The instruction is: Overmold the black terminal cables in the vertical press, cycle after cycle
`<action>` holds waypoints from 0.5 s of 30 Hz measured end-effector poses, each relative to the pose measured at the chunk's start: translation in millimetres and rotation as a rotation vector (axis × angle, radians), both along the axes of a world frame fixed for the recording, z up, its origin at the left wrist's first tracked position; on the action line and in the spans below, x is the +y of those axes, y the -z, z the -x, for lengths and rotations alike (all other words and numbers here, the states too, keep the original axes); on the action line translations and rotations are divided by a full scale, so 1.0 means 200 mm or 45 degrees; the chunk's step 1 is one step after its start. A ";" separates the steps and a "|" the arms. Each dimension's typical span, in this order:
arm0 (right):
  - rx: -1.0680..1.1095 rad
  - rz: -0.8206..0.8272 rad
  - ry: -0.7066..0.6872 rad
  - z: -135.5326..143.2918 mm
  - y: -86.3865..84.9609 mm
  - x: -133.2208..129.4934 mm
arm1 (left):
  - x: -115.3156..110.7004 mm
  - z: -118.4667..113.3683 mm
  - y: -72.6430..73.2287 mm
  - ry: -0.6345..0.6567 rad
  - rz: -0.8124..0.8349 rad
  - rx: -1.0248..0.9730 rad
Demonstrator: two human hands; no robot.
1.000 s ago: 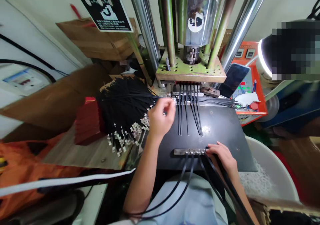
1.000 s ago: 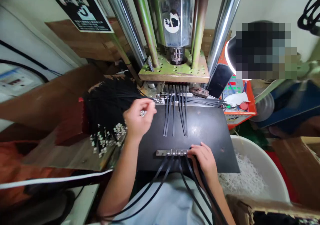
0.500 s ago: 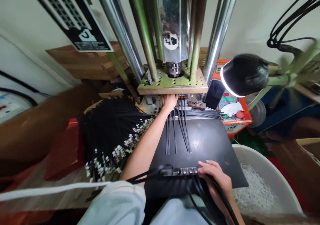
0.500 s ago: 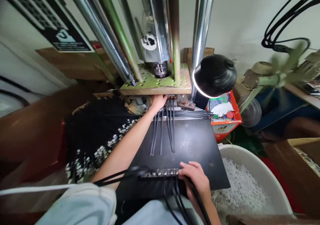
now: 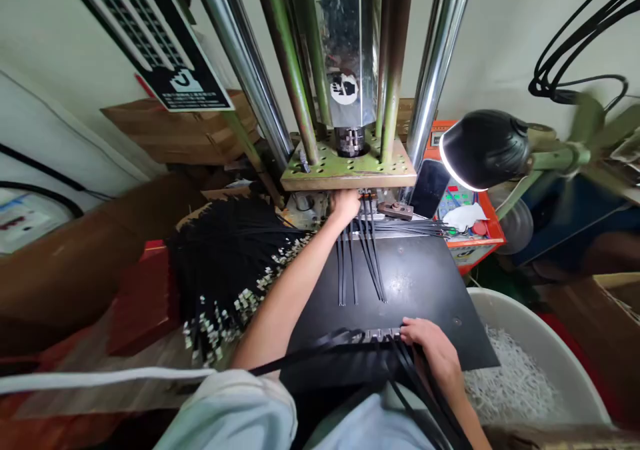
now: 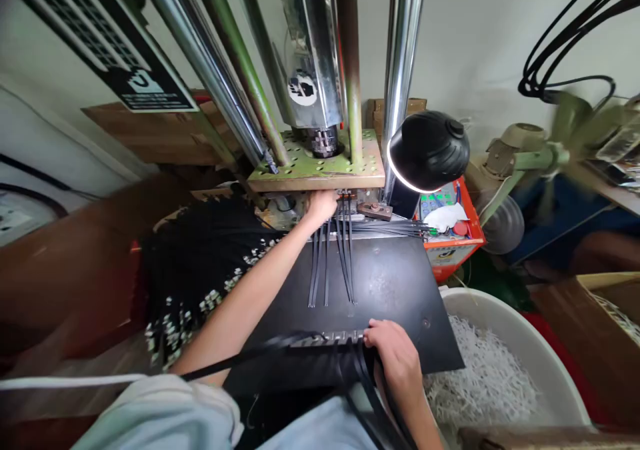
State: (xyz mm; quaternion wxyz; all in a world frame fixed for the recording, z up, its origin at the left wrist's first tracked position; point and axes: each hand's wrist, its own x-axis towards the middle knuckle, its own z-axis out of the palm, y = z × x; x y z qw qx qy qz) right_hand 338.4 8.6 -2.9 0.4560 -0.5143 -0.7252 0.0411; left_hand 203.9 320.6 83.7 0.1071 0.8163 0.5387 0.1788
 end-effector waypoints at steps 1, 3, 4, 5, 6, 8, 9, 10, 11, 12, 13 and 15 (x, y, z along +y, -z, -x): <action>-0.008 0.004 -0.010 0.00 0.00 0.01 | -0.08 -0.06 -0.02 0.109 0.014 0.012; 0.015 0.050 -0.038 -0.02 -0.01 0.02 | -0.27 -0.16 -0.06 0.379 0.035 0.028; 0.036 0.106 -0.068 -0.04 -0.01 0.01 | -0.37 -0.19 -0.08 0.529 0.029 0.041; 0.064 0.158 -0.101 -0.07 -0.01 0.01 | -0.46 -0.21 -0.09 0.700 -0.002 0.065; 0.101 0.201 -0.110 -0.11 -0.03 0.00 | -0.54 -0.20 -0.10 0.851 -0.038 0.089; 0.238 0.188 0.007 -0.20 -0.08 -0.04 | -0.64 -0.12 -0.11 1.040 -0.122 0.108; 0.365 0.101 0.120 -0.24 -0.13 -0.05 | -0.67 -0.06 -0.11 1.047 -0.145 0.088; 0.527 -0.023 0.227 -0.27 -0.20 -0.06 | -0.68 0.02 -0.11 0.992 -0.142 0.046; 0.703 -0.155 0.291 -0.28 -0.27 -0.05 | -0.68 0.10 -0.10 0.896 -0.118 -0.007; 0.847 -0.260 0.290 -0.27 -0.35 -0.02 | -0.67 0.18 -0.08 0.782 -0.084 -0.059; 0.922 -0.318 0.222 -0.24 -0.44 0.02 | -0.67 0.25 -0.07 0.669 -0.048 -0.100; 0.773 -0.210 -0.047 -0.11 -0.60 0.16 | -0.67 0.36 -0.02 0.489 -0.003 -0.140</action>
